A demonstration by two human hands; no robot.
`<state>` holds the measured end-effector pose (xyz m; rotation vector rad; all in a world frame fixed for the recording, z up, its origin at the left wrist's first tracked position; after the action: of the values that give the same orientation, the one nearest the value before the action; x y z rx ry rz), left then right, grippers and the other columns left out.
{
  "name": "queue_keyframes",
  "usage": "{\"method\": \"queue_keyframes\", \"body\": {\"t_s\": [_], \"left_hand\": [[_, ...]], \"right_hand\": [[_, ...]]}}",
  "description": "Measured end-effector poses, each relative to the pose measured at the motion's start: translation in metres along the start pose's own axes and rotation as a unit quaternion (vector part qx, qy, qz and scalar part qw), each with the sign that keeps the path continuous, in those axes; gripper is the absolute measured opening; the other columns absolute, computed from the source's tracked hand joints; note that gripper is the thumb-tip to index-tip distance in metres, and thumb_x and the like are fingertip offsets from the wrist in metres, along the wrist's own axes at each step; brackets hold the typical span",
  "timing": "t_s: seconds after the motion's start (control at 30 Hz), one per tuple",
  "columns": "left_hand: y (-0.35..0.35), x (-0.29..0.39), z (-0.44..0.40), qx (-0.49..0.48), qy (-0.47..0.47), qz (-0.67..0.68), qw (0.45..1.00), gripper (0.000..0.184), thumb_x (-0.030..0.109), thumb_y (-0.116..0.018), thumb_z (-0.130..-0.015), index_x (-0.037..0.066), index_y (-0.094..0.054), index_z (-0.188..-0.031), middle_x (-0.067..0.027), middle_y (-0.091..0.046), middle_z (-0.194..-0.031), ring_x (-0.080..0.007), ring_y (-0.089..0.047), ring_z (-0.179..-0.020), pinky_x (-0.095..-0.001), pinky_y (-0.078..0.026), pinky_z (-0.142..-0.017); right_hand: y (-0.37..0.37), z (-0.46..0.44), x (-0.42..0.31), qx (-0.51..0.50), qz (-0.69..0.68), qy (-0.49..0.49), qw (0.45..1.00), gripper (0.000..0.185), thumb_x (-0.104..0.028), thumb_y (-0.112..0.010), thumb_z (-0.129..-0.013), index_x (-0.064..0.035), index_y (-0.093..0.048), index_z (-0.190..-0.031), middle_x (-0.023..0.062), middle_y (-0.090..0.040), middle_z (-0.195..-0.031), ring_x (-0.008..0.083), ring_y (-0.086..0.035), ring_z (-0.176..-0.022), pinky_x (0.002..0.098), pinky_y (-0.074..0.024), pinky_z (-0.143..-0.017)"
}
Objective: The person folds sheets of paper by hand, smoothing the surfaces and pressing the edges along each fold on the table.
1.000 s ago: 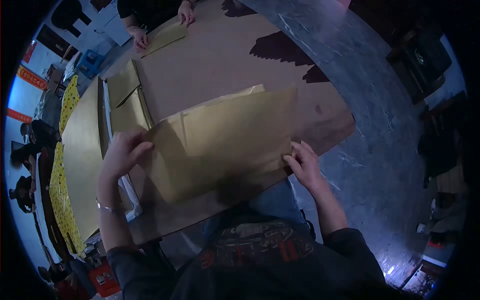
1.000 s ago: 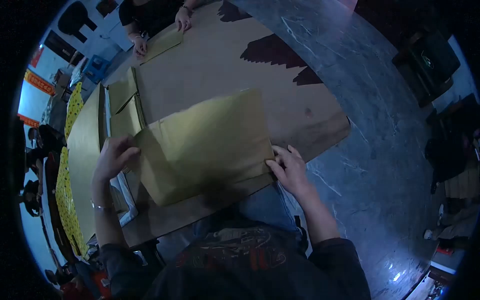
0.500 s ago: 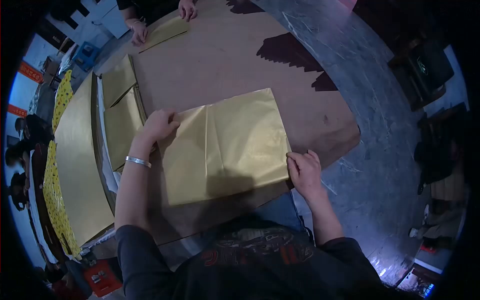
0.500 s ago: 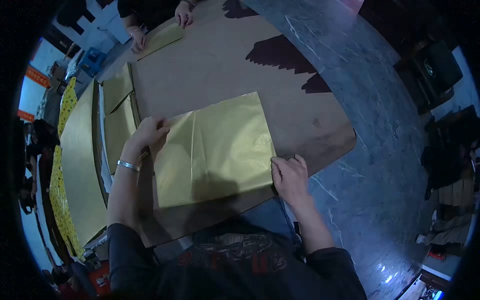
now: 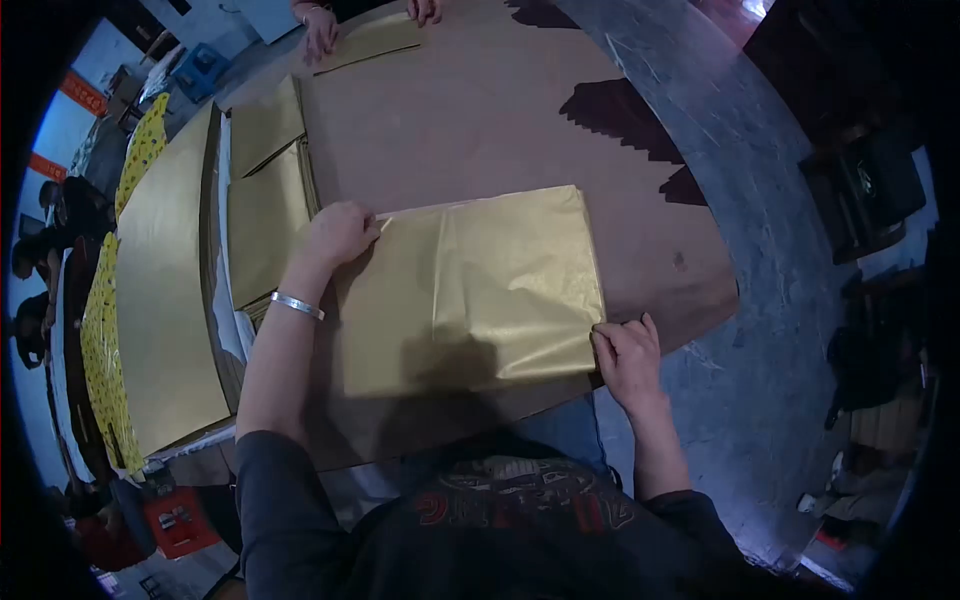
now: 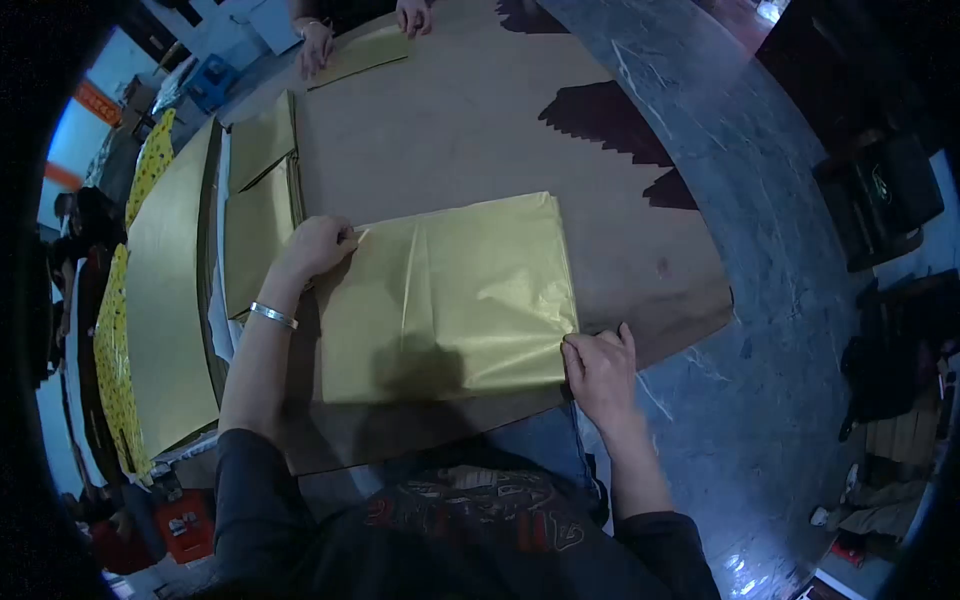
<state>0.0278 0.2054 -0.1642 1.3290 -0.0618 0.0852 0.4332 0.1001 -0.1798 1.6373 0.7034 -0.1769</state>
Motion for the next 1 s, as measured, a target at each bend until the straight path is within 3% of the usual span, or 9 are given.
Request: {"method": "queue_keyframes", "body": {"t_s": [0.07,0.13,0.27,0.33,0.43,0.57,0.7,0.8,1.0], "left_hand": [[0.000,0.006,0.008,-0.016,0.046,0.013,0.999,0.021,0.023,-0.064,-0.086,0.006,-0.068,-0.098,-0.0164,-0.068,-0.098,-0.0352,-0.063,-0.097,-0.0451,-0.050,-0.085],[0.016,0.031,0.026,0.147,0.016,-0.046,0.988,0.023,0.024,-0.065,-0.086,0.006,-0.066,-0.099,-0.0141,-0.064,-0.108,-0.0335,-0.059,-0.105,-0.0445,-0.048,-0.089],[-0.010,0.105,0.062,0.161,-0.224,0.135,0.952,0.027,0.025,-0.064,-0.087,0.006,-0.062,-0.107,-0.0140,-0.058,-0.120,-0.0333,-0.053,-0.116,-0.0470,-0.045,-0.095],[-0.035,0.130,0.084,0.165,-0.243,0.172,0.940,0.032,0.029,-0.064,-0.088,0.008,-0.062,-0.113,-0.0147,-0.054,-0.128,-0.0341,-0.046,-0.128,-0.0513,-0.040,-0.102],[-0.057,0.150,0.107,0.146,-0.227,0.170,0.948,0.040,0.035,-0.063,-0.089,0.011,-0.061,-0.120,-0.0146,-0.049,-0.136,-0.0347,-0.037,-0.137,-0.0581,-0.032,-0.108],[-0.071,0.155,0.116,0.142,-0.229,0.155,0.950,0.046,0.040,-0.066,-0.087,0.014,-0.060,-0.125,-0.0127,-0.044,-0.142,-0.0352,-0.036,-0.138,-0.0640,-0.028,-0.109],[-0.076,0.154,0.116,0.139,-0.236,0.148,0.950,0.047,0.041,-0.066,-0.087,0.014,-0.059,-0.126,-0.0122,-0.043,-0.143,-0.0353,-0.034,-0.139,-0.0642,-0.026,-0.110],[-0.082,0.154,0.114,0.123,-0.224,0.124,0.959,0.047,0.044,-0.058,-0.091,0.017,-0.057,-0.130,-0.0108,-0.041,-0.145,-0.0324,-0.029,-0.141,-0.0613,-0.024,-0.111],[-0.088,0.156,0.115,0.133,-0.221,0.116,0.959,0.049,0.043,-0.062,-0.089,0.017,-0.056,-0.131,-0.0108,-0.039,-0.146,-0.0340,-0.029,-0.142,-0.0635,-0.024,-0.111]], "right_hand": [[-0.001,0.000,-0.001,0.004,-0.011,0.008,1.000,0.010,-0.015,-0.066,-0.087,-0.0081,-0.070,-0.093,0.0081,-0.063,-0.076,0.0270,-0.062,-0.079,0.0509,-0.0380,-0.104],[-0.001,0.000,-0.002,0.003,-0.004,0.015,1.000,0.009,-0.013,-0.066,-0.087,-0.0077,-0.069,-0.093,0.0086,-0.063,-0.076,0.0277,-0.062,-0.079,0.0508,-0.0382,-0.103],[-0.004,0.001,0.003,-0.001,-0.001,0.025,1.000,0.009,-0.012,-0.066,-0.087,-0.0068,-0.069,-0.094,0.0101,-0.064,-0.077,0.0292,-0.061,-0.080,0.0517,-0.0393,-0.102],[-0.004,0.000,0.000,-0.015,0.012,0.033,0.999,0.010,-0.013,-0.065,-0.087,-0.0058,-0.069,-0.093,0.0107,-0.065,-0.079,0.0295,-0.061,-0.080,0.0523,-0.0396,-0.102],[-0.003,0.000,-0.003,-0.016,0.014,0.031,0.999,0.009,-0.011,-0.066,-0.086,-0.0054,-0.070,-0.092,0.0113,-0.067,-0.079,0.0297,-0.061,-0.080,0.0534,-0.0390,-0.102],[-0.005,0.003,0.000,-0.009,0.041,0.029,0.999,0.009,-0.011,-0.066,-0.086,-0.0051,-0.069,-0.092,0.0124,-0.066,-0.080,0.0306,-0.061,-0.081,0.0536,-0.0401,-0.101],[-0.007,0.005,0.000,-0.003,0.046,0.026,0.999,0.008,-0.011,-0.066,-0.086,-0.0051,-0.069,-0.091,0.0127,-0.066,-0.078,0.0311,-0.061,-0.082,0.0532,-0.0410,-0.101],[-0.007,0.005,-0.001,0.000,0.054,0.035,0.998,0.009,-0.011,-0.066,-0.086,-0.0049,-0.069,-0.092,0.0132,-0.065,-0.078,0.0314,-0.061,-0.082,0.0528,-0.0413,-0.101],[-0.007,0.005,-0.001,0.002,0.053,0.032,0.998,0.010,-0.012,-0.065,-0.086,-0.0050,-0.069,-0.093,0.0138,-0.065,-0.079,0.0320,-0.061,-0.082,0.0526,-0.0425,-0.099]]}}
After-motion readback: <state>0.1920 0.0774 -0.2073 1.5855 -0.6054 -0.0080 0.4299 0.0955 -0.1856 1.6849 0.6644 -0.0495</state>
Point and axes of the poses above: each hand's wrist, its own z-axis away from the middle knuckle, its own y-axis out of the back of the hand, x = y × z, the point moved 6 cm from there along -z, towards the middle knuckle
